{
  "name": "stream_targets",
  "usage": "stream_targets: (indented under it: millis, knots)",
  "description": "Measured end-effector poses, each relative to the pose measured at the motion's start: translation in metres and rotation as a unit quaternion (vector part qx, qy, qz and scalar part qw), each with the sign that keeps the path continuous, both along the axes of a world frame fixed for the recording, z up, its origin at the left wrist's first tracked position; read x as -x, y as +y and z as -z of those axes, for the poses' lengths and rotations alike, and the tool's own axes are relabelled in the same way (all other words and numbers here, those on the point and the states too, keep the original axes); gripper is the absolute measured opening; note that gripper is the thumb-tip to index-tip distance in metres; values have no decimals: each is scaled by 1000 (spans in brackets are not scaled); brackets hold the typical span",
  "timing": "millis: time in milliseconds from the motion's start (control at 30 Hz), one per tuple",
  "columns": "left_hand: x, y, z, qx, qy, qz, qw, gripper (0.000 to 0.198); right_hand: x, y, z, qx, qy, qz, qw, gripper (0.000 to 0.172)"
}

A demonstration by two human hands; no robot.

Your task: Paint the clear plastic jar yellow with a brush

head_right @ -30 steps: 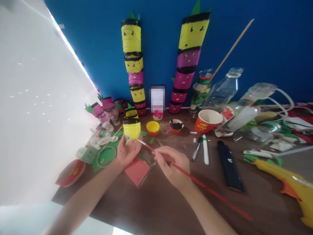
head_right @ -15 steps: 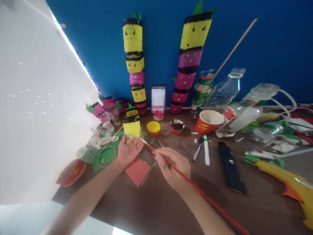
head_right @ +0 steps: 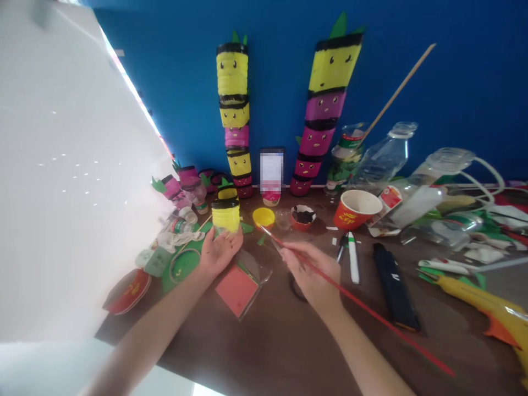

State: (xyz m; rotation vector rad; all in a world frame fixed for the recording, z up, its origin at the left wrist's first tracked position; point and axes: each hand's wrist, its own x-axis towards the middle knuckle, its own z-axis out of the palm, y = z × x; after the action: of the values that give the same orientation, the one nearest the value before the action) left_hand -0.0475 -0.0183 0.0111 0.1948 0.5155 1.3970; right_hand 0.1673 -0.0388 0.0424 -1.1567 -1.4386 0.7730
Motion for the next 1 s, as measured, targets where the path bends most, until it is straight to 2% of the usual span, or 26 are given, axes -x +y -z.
stream_targets:
  millis: [133,267,367,633,767,1000]
  knots:
    - [4,4,1,1,15,-26,1000,22,-6,17,3,-26,-81,21,996,19]
    - [4,6,2,4,43,-91,995,13,-1,34,1,-88,-154,7,984,18]
    - [3,7,4,-5,53,-111,992,12,6,47,-3,-113,-187,-3,976,15]
    - [4,9,14,-25,54,-98,993,17,18,75,-16,-48,-297,-33,953,16]
    - [4,11,17,-24,58,-91,994,23,20,81,-14,-23,-326,-25,945,19]
    - [3,11,18,-35,46,-83,995,22,25,86,-14,0,-351,-15,936,19]
